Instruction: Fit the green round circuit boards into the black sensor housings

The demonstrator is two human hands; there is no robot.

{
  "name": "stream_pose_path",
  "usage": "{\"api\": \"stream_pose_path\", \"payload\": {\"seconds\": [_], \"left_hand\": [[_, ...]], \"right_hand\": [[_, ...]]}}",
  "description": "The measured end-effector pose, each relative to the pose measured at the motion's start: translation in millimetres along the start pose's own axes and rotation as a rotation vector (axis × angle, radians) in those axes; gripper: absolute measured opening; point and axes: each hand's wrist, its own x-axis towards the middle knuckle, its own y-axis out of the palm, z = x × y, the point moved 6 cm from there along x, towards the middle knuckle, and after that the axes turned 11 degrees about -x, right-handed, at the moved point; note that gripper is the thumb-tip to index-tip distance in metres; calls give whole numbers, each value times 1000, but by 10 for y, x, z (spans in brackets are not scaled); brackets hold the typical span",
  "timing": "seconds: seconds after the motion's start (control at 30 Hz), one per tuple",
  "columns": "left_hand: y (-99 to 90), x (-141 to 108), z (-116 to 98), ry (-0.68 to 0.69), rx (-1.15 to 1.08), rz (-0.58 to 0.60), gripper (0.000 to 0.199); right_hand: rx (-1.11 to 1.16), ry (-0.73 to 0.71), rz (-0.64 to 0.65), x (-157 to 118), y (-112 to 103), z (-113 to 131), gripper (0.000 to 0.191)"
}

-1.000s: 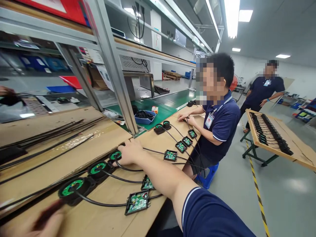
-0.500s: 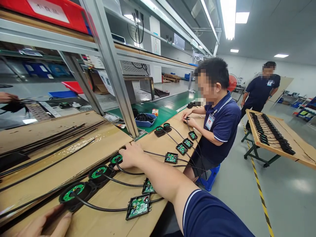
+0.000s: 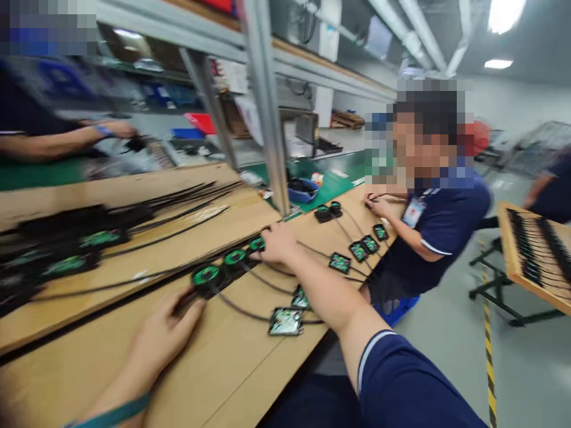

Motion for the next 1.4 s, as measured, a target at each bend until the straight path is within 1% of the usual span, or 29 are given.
{"api": "stream_pose_path", "payload": {"seconds": [0.1, 0.17, 0.23, 0.33, 0.43, 0.53, 0.6, 0.63, 0.67, 0.7, 0.77, 0.83, 0.87, 0.9, 0.93, 0.97, 1.0, 1.07, 1.1, 1.13, 1.17, 1.2, 1.27, 1.33, 1.37, 1.4], "left_hand": [[29, -1, -33, -2, -90, 56, 48], [57, -4, -34, 0, -94, 72, 46], [89, -23, -48, 14, -66, 90, 46], [151, -56, -76, 36, -11, 129, 49], [230, -64, -91, 52, 9, 167, 52], [290, -68, -77, 61, 12, 173, 52], [315, -65, -30, 73, 4, 161, 52], [327, -58, 7, 78, -5, 155, 51], [337, -45, 49, 79, -16, 150, 51], [337, -31, 88, 76, -27, 144, 50], [298, -17, 104, 72, -46, 146, 49], [211, -40, -20, 76, -74, 160, 49], [181, -62, -140, 83, -100, 171, 48], [191, -80, -277, 74, -123, 189, 48], [252, -85, -422, 60, -148, 205, 47], [378, -73, -570, 57, -180, 237, 47], [555, -42, -710, 71, -207, 284, 46], [924, 69, -929, 146, -235, 357, 44], [1053, 132, -984, 175, -239, 374, 41], [1113, 184, -997, 189, -240, 379, 42], [1095, 212, -969, 185, -239, 371, 44], [1004, 207, -905, 163, -234, 350, 46], [684, 94, -700, 98, -220, 289, 50], [353, -61, -451, 62, -200, 227, 46], [246, -105, -324, 60, -184, 208, 45], [187, -113, -209, 71, -167, 192, 46]], "right_hand": [[37, 10, 1, 73, 33, 5, 64], [50, 19, 7, 118, 70, -27, 62], [43, 39, 9, 127, 71, -109, 62], [6, 98, 11, 121, 10, -348, 62], [-24, 188, 46, 161, -57, -699, 59], [-33, 267, 67, 165, -148, -1026, 54], [-45, 296, 45, 84, -233, -1110, 54], [-54, 307, 27, 21, -269, -1081, 54], [-60, 312, 10, -51, -291, -994, 54], [-60, 306, -2, -123, -292, -846, 53], [-10, 220, -30, -253, -250, -385, 50], [107, 76, -68, -392, -210, 141, 54], [174, 20, -84, -472, -199, 340, 60], [234, -13, -93, -551, -182, 455, 64], [274, -5, -93, -620, -144, 464, 67], [290, 15, -77, -665, -74, 385, 66], [282, 63, -79, -682, 9, 223, 65], [201, 216, -88, -626, 190, -204, 76], [167, 254, -73, -555, 261, -358, 77], [135, 280, -60, -469, 294, -440, 76], [112, 280, -45, -379, 287, -422, 74], [102, 262, -32, -300, 243, -307, 70], [120, 195, -9, -205, 92, 128, 64], [197, 133, 14, -151, -38, 594, 62], [230, 124, 23, -111, -70, 742, 60], [246, 123, 48, -60, -68, 811, 61]]}}
